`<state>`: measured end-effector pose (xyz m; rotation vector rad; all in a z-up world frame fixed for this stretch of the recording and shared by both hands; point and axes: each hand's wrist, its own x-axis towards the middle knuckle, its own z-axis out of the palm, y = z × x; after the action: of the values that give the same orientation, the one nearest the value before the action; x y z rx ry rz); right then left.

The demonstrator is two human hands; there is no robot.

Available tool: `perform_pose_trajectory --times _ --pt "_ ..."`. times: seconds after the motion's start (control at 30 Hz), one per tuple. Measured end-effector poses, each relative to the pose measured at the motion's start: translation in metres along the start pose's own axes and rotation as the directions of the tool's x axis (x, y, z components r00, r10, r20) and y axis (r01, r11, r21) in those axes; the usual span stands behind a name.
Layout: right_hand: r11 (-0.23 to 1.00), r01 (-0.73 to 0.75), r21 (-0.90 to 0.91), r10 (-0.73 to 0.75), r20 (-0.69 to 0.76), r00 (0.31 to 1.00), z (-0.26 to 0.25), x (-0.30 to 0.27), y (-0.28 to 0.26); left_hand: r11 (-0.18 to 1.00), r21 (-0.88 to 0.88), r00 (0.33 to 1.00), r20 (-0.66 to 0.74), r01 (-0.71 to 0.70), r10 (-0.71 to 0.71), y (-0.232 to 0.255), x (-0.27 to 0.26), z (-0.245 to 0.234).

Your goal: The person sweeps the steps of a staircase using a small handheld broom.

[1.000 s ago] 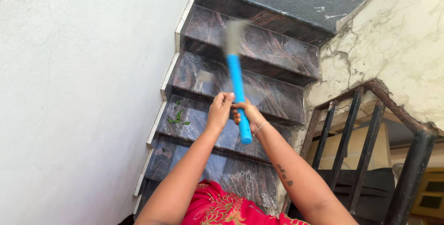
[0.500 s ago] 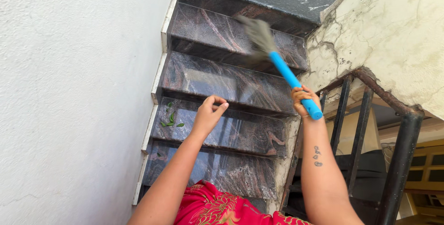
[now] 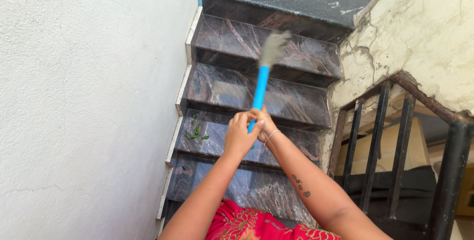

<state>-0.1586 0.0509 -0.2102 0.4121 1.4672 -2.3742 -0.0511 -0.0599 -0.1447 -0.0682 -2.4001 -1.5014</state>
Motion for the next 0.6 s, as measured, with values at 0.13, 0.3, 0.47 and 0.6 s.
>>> perform_pose_trajectory --times 0.13,0.3,0.47,0.6 --pt "0.985 -0.129 -0.117 0.145 0.143 0.979 0.008 -0.006 -0.023 0.997 0.075 0.999 -0.048 0.013 -0.009 0.017 -0.011 -0.003" --pt "0.975 -0.134 -0.176 0.188 0.34 0.921 -0.029 0.016 -0.049 0.991 0.004 0.991 -0.036 -0.13 0.131 0.044 -0.018 0.014" --pt "0.73 -0.64 0.238 0.409 0.598 0.689 -0.108 0.049 -0.067 0.947 0.043 0.947 0.043 -0.319 0.318 0.072 -0.022 0.043" --pt "0.719 -0.61 0.332 0.307 0.635 0.709 -0.185 0.075 -0.086 0.938 0.015 0.91 0.248 -0.346 0.332 0.097 -0.027 0.068"
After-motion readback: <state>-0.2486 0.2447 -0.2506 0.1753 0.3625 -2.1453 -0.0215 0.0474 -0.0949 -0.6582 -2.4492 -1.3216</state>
